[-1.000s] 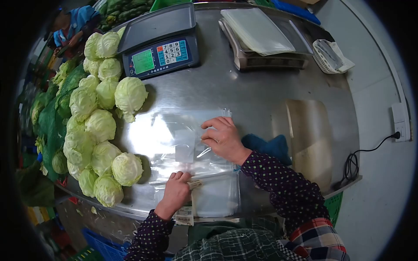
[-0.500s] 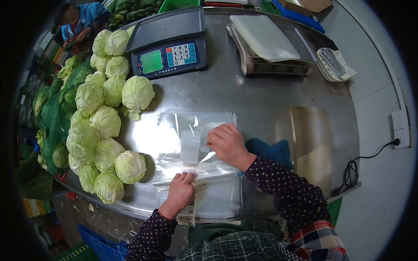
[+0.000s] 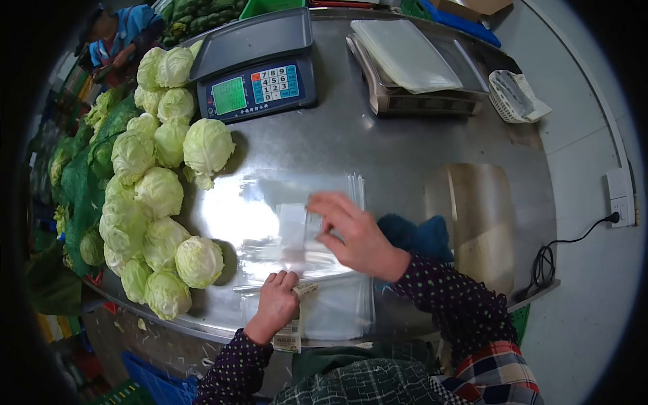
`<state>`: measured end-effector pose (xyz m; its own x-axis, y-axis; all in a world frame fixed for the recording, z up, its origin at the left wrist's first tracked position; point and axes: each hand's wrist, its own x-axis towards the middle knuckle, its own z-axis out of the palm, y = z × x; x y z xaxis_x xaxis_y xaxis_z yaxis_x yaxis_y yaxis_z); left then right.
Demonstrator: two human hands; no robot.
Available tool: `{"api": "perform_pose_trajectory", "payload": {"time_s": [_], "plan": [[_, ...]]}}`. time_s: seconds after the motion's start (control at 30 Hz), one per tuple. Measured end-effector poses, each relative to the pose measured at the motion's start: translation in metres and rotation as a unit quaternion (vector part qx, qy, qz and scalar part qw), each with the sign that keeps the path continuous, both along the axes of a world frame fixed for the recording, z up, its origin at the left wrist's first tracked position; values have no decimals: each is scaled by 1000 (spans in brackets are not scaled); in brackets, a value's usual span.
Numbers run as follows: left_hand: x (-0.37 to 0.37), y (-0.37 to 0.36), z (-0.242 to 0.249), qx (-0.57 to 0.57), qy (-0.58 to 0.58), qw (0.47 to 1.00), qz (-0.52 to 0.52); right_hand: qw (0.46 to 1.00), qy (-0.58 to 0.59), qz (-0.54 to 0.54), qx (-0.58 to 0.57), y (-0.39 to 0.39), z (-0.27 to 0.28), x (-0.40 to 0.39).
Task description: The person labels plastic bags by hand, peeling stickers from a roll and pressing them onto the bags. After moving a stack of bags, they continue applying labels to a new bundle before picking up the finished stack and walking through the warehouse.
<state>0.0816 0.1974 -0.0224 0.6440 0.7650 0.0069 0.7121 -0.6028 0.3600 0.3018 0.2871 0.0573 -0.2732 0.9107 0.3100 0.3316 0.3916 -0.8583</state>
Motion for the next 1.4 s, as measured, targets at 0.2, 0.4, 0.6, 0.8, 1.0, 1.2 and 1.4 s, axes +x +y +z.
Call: {"api": "perform_pose_trajectory", "payload": {"time_s": [0.2, 0.4, 0.6, 0.8, 1.0, 1.2, 1.4], "plan": [[-6, -17, -3, 38, -44, 998, 9, 987, -70, 141, 35, -40, -8, -1], [-16, -99, 85, -138, -242, 960, 21, 950, -151, 274, 10, -97, -22, -1], [-33, -86, 73, -145, -217, 955, 145, 872, -316, 358, -109, -130, -73, -10], [-22, -76, 58, -179, -198, 941, 210, 911, -397, 99, -51, -52, -72, 3], [9, -12, 18, 57, 38, 997, 36, 894, -418, 156, -42, -58, -100, -6], [10, -2, 1, -5, 30, 999, 13, 926, -359, -48, 106, 40, -106, 18], [11, -3, 3, -20, 37, 999, 1, 936, -264, -57, 223, 34, -104, 20]]}}
